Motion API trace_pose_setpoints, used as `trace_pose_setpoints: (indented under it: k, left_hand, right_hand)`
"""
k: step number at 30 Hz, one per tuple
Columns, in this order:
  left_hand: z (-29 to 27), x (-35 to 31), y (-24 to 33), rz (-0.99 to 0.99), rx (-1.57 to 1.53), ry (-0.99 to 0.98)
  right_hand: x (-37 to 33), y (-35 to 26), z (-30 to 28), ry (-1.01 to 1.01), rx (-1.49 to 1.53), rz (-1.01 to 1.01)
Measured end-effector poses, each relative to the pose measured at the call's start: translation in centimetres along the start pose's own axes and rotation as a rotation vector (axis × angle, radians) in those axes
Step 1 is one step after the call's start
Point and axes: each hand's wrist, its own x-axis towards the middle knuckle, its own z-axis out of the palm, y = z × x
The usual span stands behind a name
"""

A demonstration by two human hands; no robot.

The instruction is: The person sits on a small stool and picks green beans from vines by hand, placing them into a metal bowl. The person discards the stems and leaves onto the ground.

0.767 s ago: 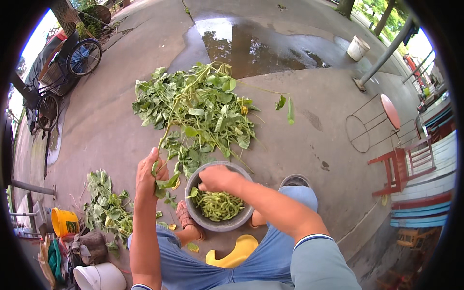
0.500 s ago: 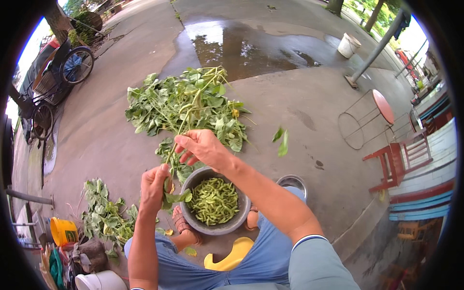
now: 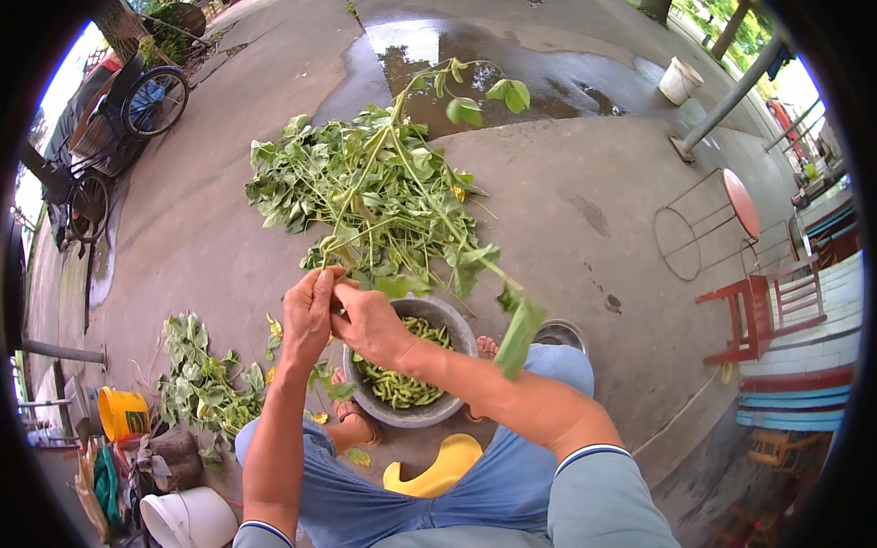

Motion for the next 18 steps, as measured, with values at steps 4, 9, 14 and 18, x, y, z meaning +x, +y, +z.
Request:
trace_pose_setpoints:
  k: [4, 9, 14, 18]
  left_hand:
    - [-1.9, -0.5, -0.1, 0.027, 0.206, -0.013]
    - [-1.8, -1.5, 0.2, 0.117, 0.526, -0.019]
    - [-1.4, -1.5, 0.1, 0.287, 0.563, -0.037]
    - [-1.8, -1.5, 0.5, 0.293, 0.551, -0.050]
  right_hand:
    - [1.2, -3.1, -3.3, -0.024, -0.308, -0.065]
    - [4.7, -3.6, -7.9, 0.169, -0.431, -0.095]
    - [4.8, 0.4, -8.8, -0.410, 0.213, 0.229]
    - [5.1, -0.4, -9.3, -0.497, 0.335, 0.328]
